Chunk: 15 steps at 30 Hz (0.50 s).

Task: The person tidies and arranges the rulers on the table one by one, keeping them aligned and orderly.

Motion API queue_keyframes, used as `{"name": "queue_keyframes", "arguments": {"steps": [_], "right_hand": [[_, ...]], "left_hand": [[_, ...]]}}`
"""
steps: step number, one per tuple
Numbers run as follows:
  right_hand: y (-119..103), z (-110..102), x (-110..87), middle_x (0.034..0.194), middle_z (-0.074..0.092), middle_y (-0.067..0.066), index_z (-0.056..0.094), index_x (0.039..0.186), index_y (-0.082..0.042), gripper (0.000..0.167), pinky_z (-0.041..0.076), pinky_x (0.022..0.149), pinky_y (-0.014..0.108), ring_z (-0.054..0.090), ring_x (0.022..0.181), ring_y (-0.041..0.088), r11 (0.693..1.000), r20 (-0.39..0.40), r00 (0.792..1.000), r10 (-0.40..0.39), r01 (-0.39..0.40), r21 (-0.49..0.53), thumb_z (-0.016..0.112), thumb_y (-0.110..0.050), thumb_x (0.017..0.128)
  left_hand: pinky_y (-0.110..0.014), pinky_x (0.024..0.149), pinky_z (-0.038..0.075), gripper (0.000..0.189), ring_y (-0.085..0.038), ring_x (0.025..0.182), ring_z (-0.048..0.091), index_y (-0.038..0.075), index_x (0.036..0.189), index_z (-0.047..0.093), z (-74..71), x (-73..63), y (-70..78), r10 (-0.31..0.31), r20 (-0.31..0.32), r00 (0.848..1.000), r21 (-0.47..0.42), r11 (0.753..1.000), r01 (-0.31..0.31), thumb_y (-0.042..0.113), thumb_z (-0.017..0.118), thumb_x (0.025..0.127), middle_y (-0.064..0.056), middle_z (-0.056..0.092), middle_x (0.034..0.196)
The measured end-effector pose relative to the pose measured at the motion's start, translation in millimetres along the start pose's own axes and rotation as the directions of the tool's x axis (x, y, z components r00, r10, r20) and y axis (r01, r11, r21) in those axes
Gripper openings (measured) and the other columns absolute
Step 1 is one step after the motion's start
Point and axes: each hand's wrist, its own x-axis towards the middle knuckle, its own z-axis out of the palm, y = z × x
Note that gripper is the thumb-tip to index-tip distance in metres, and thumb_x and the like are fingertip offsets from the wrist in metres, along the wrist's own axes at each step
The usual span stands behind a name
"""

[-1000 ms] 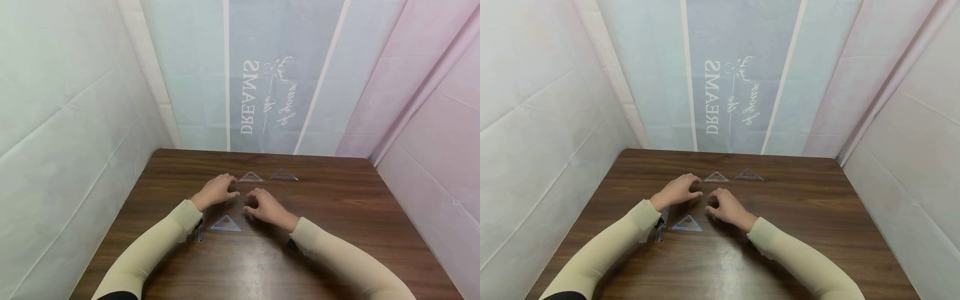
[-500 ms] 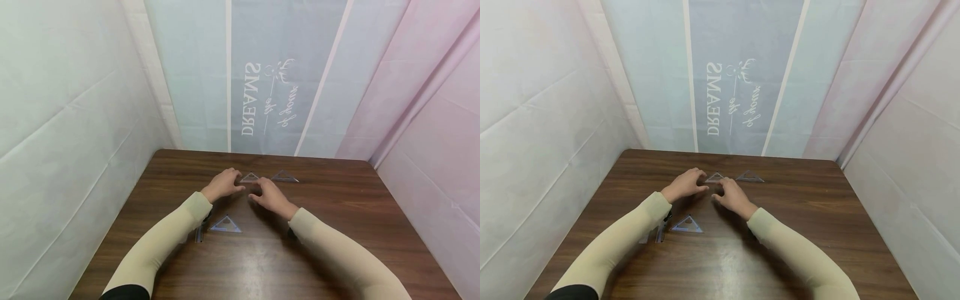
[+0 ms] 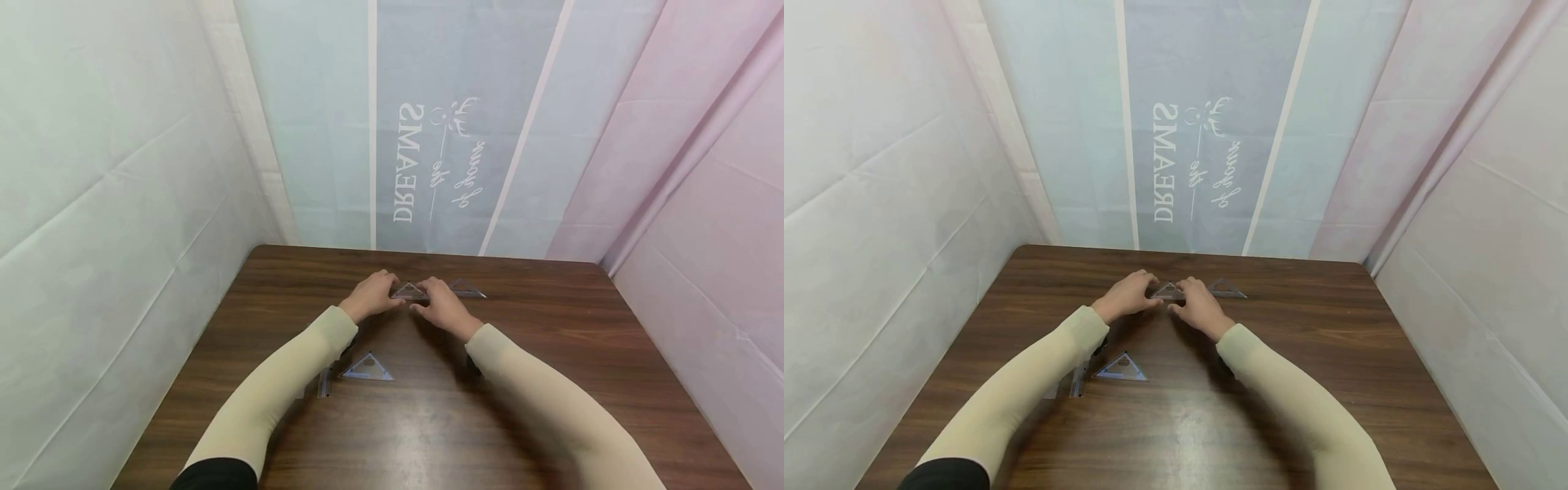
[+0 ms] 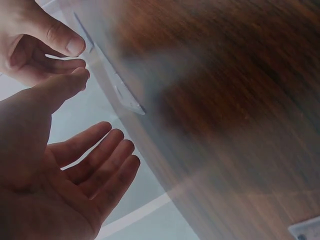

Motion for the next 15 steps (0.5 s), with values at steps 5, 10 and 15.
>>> {"name": "queue_keyframes", "arguments": {"steps": [5,10,15], "right_hand": [[6,1,5.2,0.129,0.066,0.02,0.065,0.14,0.005,0.053,0.054,0.098,0.05,0.061,0.119,0.035,1.0,0.0,1.0,0.001,-0.001,-0.014,0.081,-0.025,0.1],[8,2,10.2,0.119,0.065,0.016,0.068,0.133,0.004,0.047,0.054,0.093,0.047,0.06,0.109,0.031,0.999,0.012,1.0,0.017,-0.017,-0.028,0.082,-0.024,0.099],[9,3,17.1,0.119,0.064,0.017,0.068,0.132,0.004,0.045,0.053,0.096,0.048,0.06,0.11,0.032,0.999,0.019,0.999,0.028,-0.028,-0.037,0.081,-0.024,0.099]], "left_hand": [[-0.042,0.096,0.056,0.049,-0.025,0.113,0.063,0.001,0.136,0.066,6.0,5.0,-0.1,-0.016,0.006,1.0,0.003,1.0,0.016,0.035,0.076,0.103,-0.013,0.064,0.131],[-0.042,0.096,0.056,0.048,-0.026,0.112,0.063,0.0,0.135,0.067,12.0,10.2,0.8,-0.02,0.0,1.0,0.014,1.0,0.02,0.034,0.076,0.103,-0.013,0.064,0.128],[-0.041,0.092,0.056,0.045,-0.024,0.107,0.062,0.001,0.131,0.069,16.9,15.8,2.7,-0.019,-0.009,1.0,0.036,0.999,0.02,0.036,0.077,0.102,-0.011,0.065,0.123]]}}
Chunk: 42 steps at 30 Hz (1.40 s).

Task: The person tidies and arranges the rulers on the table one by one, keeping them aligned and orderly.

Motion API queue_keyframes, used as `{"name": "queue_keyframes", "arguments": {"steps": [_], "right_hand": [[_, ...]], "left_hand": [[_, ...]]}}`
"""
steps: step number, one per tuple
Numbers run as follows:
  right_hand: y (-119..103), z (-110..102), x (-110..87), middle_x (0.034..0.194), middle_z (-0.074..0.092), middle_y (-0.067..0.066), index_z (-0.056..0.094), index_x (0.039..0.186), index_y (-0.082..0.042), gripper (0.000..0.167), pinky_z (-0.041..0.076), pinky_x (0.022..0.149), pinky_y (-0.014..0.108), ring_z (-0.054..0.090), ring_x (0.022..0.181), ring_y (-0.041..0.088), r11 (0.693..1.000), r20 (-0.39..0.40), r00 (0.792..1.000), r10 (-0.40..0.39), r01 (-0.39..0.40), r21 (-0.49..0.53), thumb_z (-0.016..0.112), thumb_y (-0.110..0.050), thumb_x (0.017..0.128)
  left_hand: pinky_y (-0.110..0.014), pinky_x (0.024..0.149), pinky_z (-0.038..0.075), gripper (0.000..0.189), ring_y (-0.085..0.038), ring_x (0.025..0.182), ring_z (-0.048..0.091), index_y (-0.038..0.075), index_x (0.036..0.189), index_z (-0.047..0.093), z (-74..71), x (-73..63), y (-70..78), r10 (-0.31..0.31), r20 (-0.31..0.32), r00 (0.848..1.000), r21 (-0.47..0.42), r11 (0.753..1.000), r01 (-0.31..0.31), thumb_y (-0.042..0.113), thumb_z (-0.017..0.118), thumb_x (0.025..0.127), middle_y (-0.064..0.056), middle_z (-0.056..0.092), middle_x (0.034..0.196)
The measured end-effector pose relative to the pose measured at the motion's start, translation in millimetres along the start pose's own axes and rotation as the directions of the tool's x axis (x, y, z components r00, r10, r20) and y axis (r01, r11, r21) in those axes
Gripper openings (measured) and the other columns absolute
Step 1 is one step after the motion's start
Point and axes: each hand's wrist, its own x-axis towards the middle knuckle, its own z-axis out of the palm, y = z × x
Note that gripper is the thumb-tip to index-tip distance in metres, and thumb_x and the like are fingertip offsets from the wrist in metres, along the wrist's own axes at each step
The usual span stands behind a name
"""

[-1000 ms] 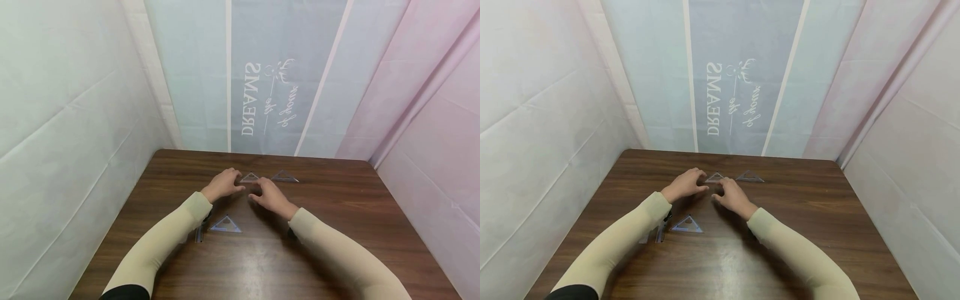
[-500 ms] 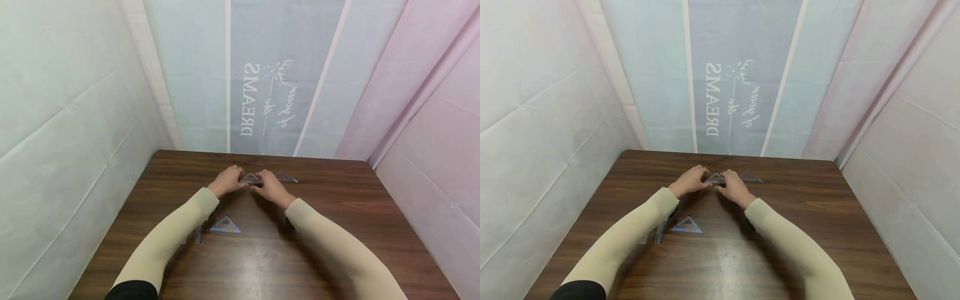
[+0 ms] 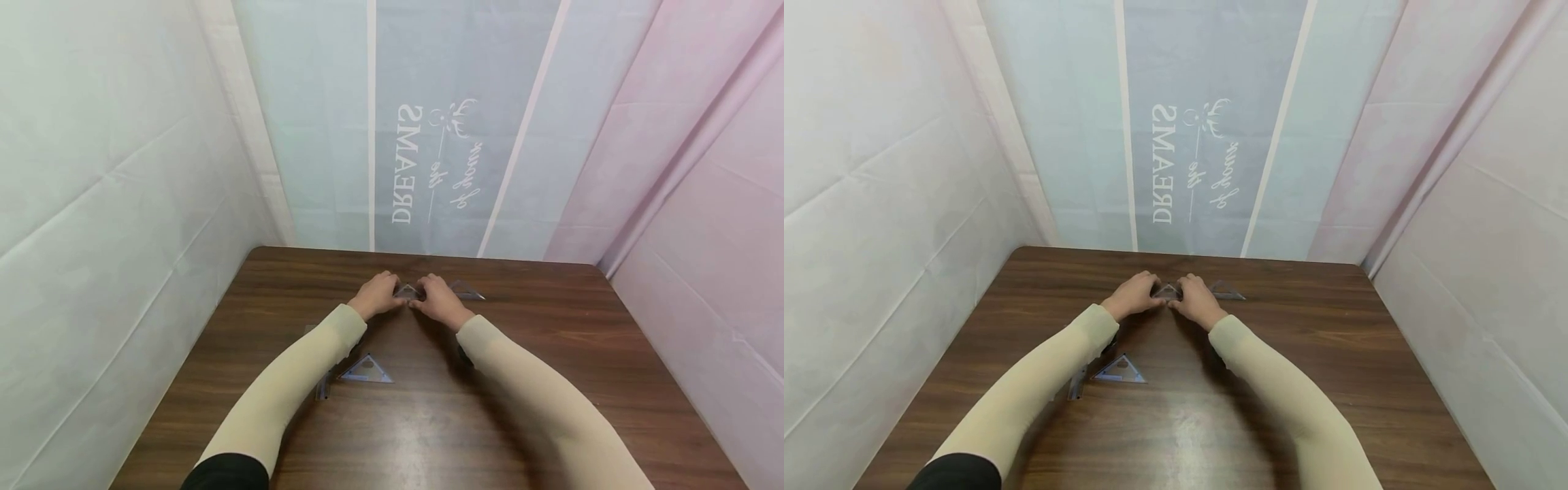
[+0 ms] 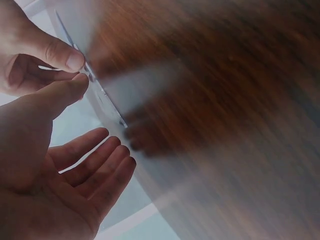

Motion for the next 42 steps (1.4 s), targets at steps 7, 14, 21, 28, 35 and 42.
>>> {"name": "queue_keyframes", "arguments": {"steps": [7,14,21,28,35,42], "right_hand": [[1,4,8.4,0.118,0.065,0.019,0.07,0.129,0.006,0.046,0.054,0.095,0.047,0.062,0.108,0.032,0.999,0.011,1.0,-0.006,0.007,-0.052,0.083,-0.025,0.098],[2,7,10.1,0.111,0.062,0.015,0.075,0.121,0.003,0.039,0.052,0.085,0.042,0.059,0.098,0.027,0.996,0.028,0.999,0.023,-0.021,-0.089,0.084,-0.027,0.097],[-2,4,8.7,0.109,0.062,0.013,0.077,0.112,0.001,0.032,0.05,0.081,0.041,0.057,0.094,0.025,0.997,0.039,0.998,0.056,-0.054,-0.057,0.085,-0.026,0.096],[-3,4,10.0,0.108,0.062,0.013,0.078,0.111,0.001,0.033,0.049,0.084,0.041,0.057,0.096,0.026,0.996,0.028,0.998,0.053,-0.051,-0.067,0.085,-0.027,0.096],[-2,3,10.5,0.112,0.063,0.013,0.078,0.118,0.001,0.036,0.054,0.089,0.044,0.062,0.103,0.029,0.995,0.025,0.997,0.066,-0.064,-0.07,0.085,-0.027,0.096],[0,8,13.9,0.104,0.06,0.009,0.078,0.103,-0.003,0.025,0.051,0.081,0.04,0.057,0.092,0.024,0.996,0.037,0.997,0.063,-0.06,-0.069,0.084,-0.027,0.097]], "left_hand": [[-0.037,0.088,0.057,0.046,-0.021,0.104,0.062,0.007,0.131,0.07,11.8,7.7,0.6,-0.01,-0.012,1.0,0.104,0.995,0.011,0.042,0.075,0.103,-0.008,0.065,0.121],[-0.04,0.087,0.06,0.042,-0.023,0.104,0.067,0.009,0.123,0.076,16.2,8.7,5.4,-0.027,-0.054,0.998,0.172,0.985,0.035,0.042,0.081,0.098,-0.007,0.067,0.114],[-0.044,0.087,0.062,0.04,-0.025,0.107,0.07,0.012,0.121,0.079,17.1,9.6,7.7,-0.054,-0.073,0.996,0.162,0.985,0.065,0.041,0.084,0.095,-0.007,0.07,0.114],[-0.045,0.084,0.062,0.036,-0.025,0.106,0.071,0.012,0.116,0.08,17.5,14.6,10.1,-0.086,-0.091,0.992,0.173,0.98,0.101,0.041,0.083,0.095,-0.007,0.071,0.112],[-0.044,0.081,0.062,0.032,-0.026,0.101,0.071,0.012,0.107,0.08,17.1,17.9,13.7,-0.098,-0.099,0.99,0.175,0.978,0.115,0.042,0.084,0.095,-0.006,0.071,0.106],[-0.046,0.083,0.062,0.031,-0.026,0.102,0.071,0.012,0.107,0.081,14.6,16.7,15.8,-0.132,-0.079,0.988,0.144,0.979,0.142,0.04,0.085,0.094,-0.007,0.073,0.109]]}}
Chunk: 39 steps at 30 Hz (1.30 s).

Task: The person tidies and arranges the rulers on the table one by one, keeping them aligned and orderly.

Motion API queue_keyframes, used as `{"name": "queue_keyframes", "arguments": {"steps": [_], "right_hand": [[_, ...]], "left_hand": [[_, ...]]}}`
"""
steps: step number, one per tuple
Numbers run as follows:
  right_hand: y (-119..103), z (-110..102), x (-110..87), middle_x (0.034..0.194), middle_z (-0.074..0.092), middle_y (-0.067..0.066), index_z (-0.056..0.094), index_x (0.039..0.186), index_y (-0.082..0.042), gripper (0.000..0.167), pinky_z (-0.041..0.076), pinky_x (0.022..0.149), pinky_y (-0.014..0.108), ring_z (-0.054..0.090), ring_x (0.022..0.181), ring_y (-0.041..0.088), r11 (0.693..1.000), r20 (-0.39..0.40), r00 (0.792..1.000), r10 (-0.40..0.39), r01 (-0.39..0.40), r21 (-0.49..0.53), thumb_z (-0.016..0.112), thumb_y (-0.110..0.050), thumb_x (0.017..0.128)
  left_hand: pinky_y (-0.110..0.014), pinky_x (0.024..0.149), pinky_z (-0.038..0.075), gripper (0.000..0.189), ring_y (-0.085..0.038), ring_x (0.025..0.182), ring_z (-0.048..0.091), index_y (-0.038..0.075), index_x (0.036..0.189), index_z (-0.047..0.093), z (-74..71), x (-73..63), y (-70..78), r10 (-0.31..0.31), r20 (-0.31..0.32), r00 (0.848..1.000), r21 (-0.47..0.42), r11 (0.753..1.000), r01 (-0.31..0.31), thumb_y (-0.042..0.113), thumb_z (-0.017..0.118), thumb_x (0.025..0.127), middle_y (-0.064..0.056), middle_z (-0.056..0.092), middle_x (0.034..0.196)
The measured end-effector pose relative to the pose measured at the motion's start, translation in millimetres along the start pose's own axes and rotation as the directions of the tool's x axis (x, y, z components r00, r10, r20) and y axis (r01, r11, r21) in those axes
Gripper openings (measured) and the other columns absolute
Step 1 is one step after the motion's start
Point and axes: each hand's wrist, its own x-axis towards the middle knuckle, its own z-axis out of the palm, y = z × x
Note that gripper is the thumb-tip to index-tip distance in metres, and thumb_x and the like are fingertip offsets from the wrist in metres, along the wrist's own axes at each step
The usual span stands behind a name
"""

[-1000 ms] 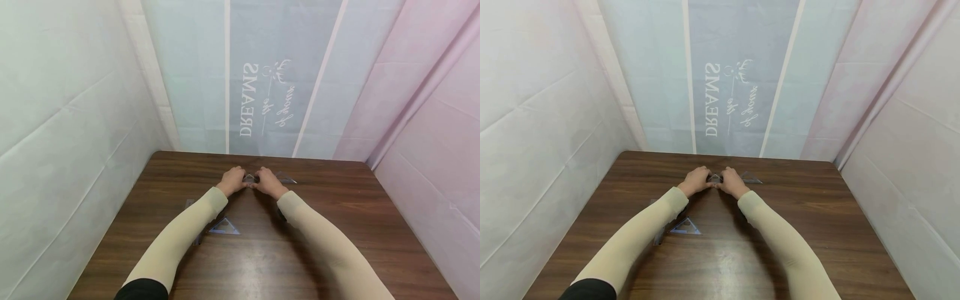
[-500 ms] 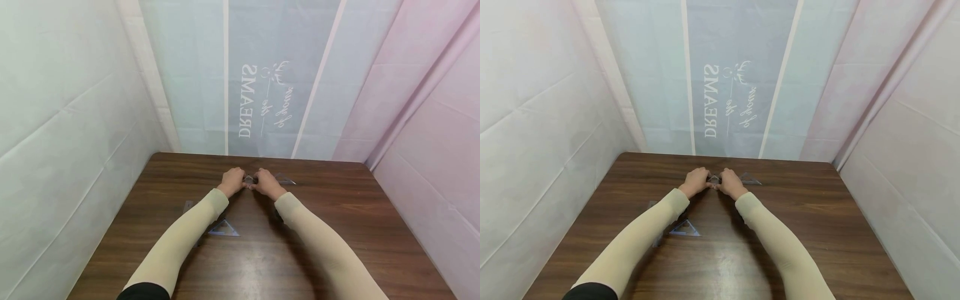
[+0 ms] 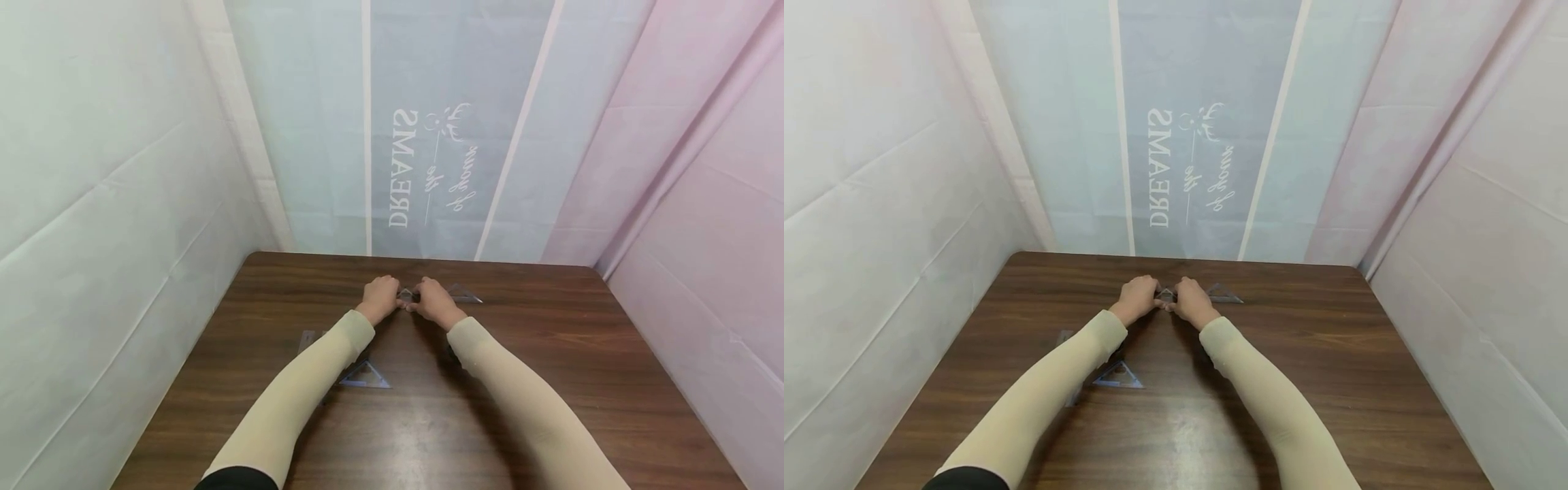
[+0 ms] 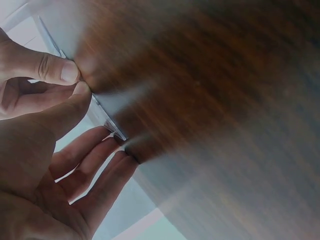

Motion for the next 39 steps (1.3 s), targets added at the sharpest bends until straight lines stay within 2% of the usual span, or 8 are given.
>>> {"name": "queue_keyframes", "arguments": {"steps": [6,17,26,33,39], "right_hand": [[1.2,-0.4,1.6,0.106,0.06,0.01,0.079,0.109,-0.002,0.028,0.051,0.081,0.041,0.058,0.094,0.025,1.0,-0.002,1.0,0.011,-0.011,0.009,0.084,-0.027,0.097],[-3.8,-0.5,0.9,0.101,0.06,0.01,0.076,0.095,-0.003,0.024,0.052,0.081,0.04,0.057,0.088,0.024,0.999,-0.038,0.999,0.032,-0.031,0.03,0.087,-0.024,0.094],[-5.8,0.6,-1.2,0.113,0.063,0.013,0.076,0.12,0.002,0.035,0.054,0.09,0.044,0.061,0.104,0.028,0.993,-0.035,0.996,0.079,-0.076,0.093,0.086,-0.021,0.095],[-4.7,0.3,-1.2,0.108,0.062,0.012,0.075,0.116,0.001,0.033,0.053,0.086,0.043,0.059,0.098,0.027,0.992,-0.047,0.996,0.08,-0.076,0.097,0.086,-0.021,0.095],[-4.1,1.7,-2.7,0.108,0.063,0.012,0.075,0.116,0.001,0.03,0.054,0.085,0.043,0.061,0.098,0.026,0.992,-0.056,0.996,0.07,-0.064,0.109,0.085,-0.02,0.095]], "left_hand": [[-0.047,0.084,0.062,0.031,-0.027,0.102,0.07,0.012,0.105,0.081,0.4,2.0,0.5,-0.003,0.012,1.0,0.004,1.0,0.003,0.041,0.085,0.094,-0.006,0.072,0.106],[-0.045,0.08,0.062,0.032,-0.026,0.1,0.071,0.011,0.106,0.08,-2.0,3.1,-0.6,-0.002,0.02,1.0,0.021,1.0,0.002,0.042,0.084,0.095,-0.006,0.071,0.104],[-0.04,0.072,0.057,0.032,-0.021,0.086,0.065,0.014,0.091,0.074,-3.9,3.8,-2.8,-0.003,0.026,1.0,0.0,1.0,0.003,0.045,0.083,0.095,-0.003,0.067,0.096],[-0.039,0.071,0.057,0.034,-0.021,0.086,0.064,0.014,0.096,0.077,-1.5,4.4,-4.5,0.005,0.025,1.0,-0.012,1.0,-0.005,0.048,0.084,0.094,-0.003,0.066,0.096],[-0.038,0.068,0.055,0.035,-0.019,0.083,0.062,0.015,0.094,0.076,0.7,3.9,-6.2,0.01,0.021,1.0,-0.02,1.0,-0.01,0.049,0.085,0.093,-0.003,0.065,0.095]]}}
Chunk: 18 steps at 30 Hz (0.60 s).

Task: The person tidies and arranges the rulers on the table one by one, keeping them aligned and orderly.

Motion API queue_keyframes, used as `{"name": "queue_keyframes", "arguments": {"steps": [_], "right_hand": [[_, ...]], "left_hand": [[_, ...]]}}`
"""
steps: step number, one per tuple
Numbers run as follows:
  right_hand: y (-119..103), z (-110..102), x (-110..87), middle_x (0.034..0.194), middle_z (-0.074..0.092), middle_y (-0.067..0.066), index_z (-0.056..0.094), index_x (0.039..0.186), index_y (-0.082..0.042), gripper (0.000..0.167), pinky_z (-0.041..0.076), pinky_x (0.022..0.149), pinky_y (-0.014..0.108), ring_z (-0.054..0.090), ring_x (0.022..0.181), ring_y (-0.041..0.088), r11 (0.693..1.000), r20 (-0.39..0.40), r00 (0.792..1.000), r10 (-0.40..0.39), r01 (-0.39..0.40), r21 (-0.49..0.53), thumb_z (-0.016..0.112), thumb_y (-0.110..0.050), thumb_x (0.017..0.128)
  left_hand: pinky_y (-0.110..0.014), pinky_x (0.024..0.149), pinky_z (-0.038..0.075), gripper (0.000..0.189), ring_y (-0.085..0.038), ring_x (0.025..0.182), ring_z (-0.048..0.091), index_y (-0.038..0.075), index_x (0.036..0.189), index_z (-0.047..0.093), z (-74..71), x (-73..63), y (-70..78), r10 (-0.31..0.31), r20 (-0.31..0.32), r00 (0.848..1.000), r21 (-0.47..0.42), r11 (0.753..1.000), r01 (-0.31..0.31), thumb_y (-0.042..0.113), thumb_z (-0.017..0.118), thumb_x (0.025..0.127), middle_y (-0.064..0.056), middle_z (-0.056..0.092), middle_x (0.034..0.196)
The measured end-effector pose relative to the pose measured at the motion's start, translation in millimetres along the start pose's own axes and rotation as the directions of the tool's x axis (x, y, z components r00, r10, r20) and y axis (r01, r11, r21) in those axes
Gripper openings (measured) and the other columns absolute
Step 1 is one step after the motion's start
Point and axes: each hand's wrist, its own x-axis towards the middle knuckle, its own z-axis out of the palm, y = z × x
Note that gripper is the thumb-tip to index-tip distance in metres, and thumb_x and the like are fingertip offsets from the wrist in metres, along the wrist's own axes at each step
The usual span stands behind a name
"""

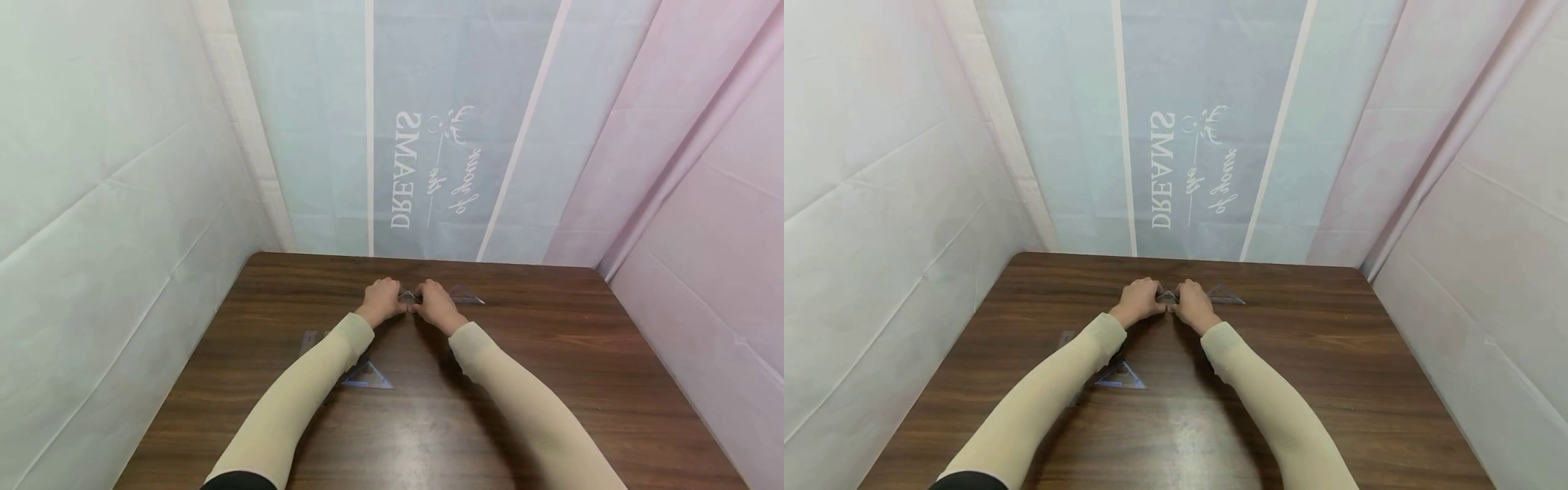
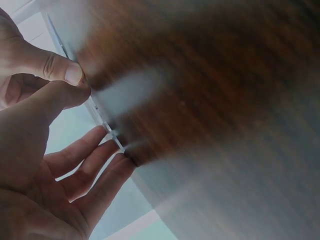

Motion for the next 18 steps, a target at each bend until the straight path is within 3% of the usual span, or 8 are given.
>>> {"name": "queue_keyframes", "arguments": {"steps": [18], "right_hand": [[0,-1,-3.2,0.11,0.063,0.012,0.077,0.114,0.0,0.033,0.056,0.088,0.043,0.062,0.095,0.025,1.0,0.009,1.0,0.01,-0.01,-0.007,0.086,-0.025,0.095]], "left_hand": [[-0.038,0.075,0.056,0.037,-0.025,0.098,0.063,0.005,0.111,0.076,1.1,-13.7,0.1,0.029,-0.019,0.999,-0.099,0.995,-0.031,0.039,0.082,0.097,-0.01,0.067,0.108]]}}
